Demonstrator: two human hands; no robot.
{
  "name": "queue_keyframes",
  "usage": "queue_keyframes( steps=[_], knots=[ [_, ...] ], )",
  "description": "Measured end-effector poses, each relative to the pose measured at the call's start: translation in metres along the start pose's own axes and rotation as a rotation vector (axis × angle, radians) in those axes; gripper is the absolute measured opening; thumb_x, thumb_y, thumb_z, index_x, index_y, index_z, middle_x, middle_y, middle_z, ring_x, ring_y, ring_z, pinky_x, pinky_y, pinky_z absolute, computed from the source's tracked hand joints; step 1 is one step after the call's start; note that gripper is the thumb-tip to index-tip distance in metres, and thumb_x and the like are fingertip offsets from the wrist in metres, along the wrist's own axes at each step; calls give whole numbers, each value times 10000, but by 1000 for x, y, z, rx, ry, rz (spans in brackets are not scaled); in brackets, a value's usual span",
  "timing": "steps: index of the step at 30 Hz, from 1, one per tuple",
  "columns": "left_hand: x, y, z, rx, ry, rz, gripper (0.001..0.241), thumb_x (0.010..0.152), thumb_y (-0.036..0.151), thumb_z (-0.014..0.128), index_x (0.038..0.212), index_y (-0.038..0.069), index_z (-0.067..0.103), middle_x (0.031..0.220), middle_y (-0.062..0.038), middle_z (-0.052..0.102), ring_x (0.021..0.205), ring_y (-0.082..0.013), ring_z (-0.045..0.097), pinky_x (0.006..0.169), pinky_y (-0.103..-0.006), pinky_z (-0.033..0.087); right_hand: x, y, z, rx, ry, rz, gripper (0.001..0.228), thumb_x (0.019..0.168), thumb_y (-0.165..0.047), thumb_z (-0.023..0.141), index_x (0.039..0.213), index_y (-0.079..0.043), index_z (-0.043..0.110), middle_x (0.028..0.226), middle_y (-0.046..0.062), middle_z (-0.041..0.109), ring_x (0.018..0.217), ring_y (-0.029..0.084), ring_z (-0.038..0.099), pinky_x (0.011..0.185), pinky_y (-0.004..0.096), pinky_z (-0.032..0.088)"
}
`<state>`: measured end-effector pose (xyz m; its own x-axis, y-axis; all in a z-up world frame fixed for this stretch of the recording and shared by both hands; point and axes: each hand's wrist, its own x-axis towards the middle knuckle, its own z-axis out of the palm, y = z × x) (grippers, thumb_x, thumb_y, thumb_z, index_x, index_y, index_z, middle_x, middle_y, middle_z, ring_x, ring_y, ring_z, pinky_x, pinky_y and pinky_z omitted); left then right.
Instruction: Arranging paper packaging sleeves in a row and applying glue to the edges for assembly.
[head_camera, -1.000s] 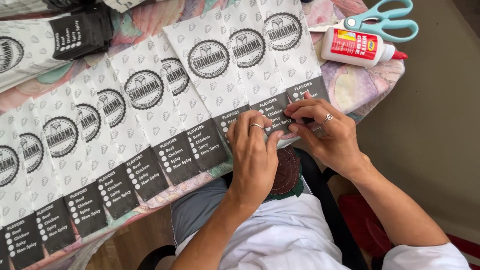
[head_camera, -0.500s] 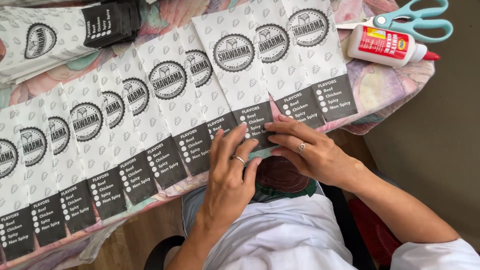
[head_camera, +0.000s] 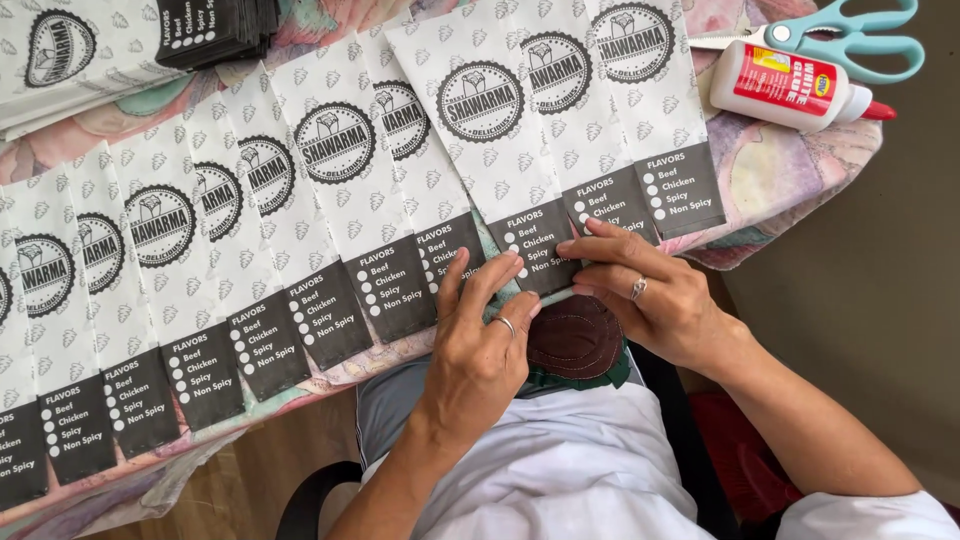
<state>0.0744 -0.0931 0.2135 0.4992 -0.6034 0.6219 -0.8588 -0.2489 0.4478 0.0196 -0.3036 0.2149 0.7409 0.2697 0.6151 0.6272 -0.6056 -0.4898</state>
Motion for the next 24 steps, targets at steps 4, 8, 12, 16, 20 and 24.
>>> queue_keyframes(
  steps=[4, 8, 12, 16, 20, 24],
  knots=[
    [9, 10, 5, 22, 59, -114, 64, 950, -104, 665, 917, -49, 658, 1185, -226, 611, 1070, -298, 703, 1171, -543, 359, 6, -11, 6, 51, 134, 162, 50, 975, 75, 608, 934, 85, 636, 1141, 242, 686, 1069, 308, 702, 1161, 501, 521],
    [13, 14, 17, -17, 151, -314, 91, 892, -41, 650, 840, 24, 616, 1145, -183, 611, 1000, -269, 709, 1167, -471, 306, 15, -19, 8, 13, 197, 274, 56, 960, 25, 677, 906, 38, 673, 1096, 196, 710, 1062, 269, 701, 1161, 463, 542],
    [18, 14, 15, -24, 202, -381, 144, 832, -51, 679, 907, 14, 574, 1087, -158, 594, 1100, -328, 582, 1087, -426, 393, 18, -21, 8, 113, 201, 366, 168, 916, 55, 763, 915, 36, 595, 1037, 199, 701, 1081, 291, 704, 1160, 446, 544],
    [16, 13, 18, -38, 141, -381, 211, 803, -106, 693, 917, 11, 560, 1020, -140, 586, 1143, -310, 577, 1089, -447, 395, 16, -17, 18, -110, 158, 270, 207, 939, 32, 799, 1073, 83, 649, 1126, 232, 702, 1101, 318, 680, 1124, 456, 547],
    [15, 14, 8, -183, 103, -465, 259, 780, -186, 674, 907, 19, 580, 1092, -142, 569, 1158, -304, 591, 1073, -411, 457, 16, -17, 4, -23, 122, 313, 65, 980, 122, 705, 1021, 92, 665, 1105, 223, 714, 1095, 319, 692, 1185, 469, 531],
    [18, 17, 9, -133, 56, -452, 285, 772, -170, 626, 978, 28, 618, 1139, -140, 575, 1195, -301, 567, 1105, -416, 410, 19, -19, 6, -15, 140, 289, 57, 971, 122, 688, 997, 92, 648, 1073, 223, 710, 1059, 318, 697, 1167, 489, 544]
  ],
)
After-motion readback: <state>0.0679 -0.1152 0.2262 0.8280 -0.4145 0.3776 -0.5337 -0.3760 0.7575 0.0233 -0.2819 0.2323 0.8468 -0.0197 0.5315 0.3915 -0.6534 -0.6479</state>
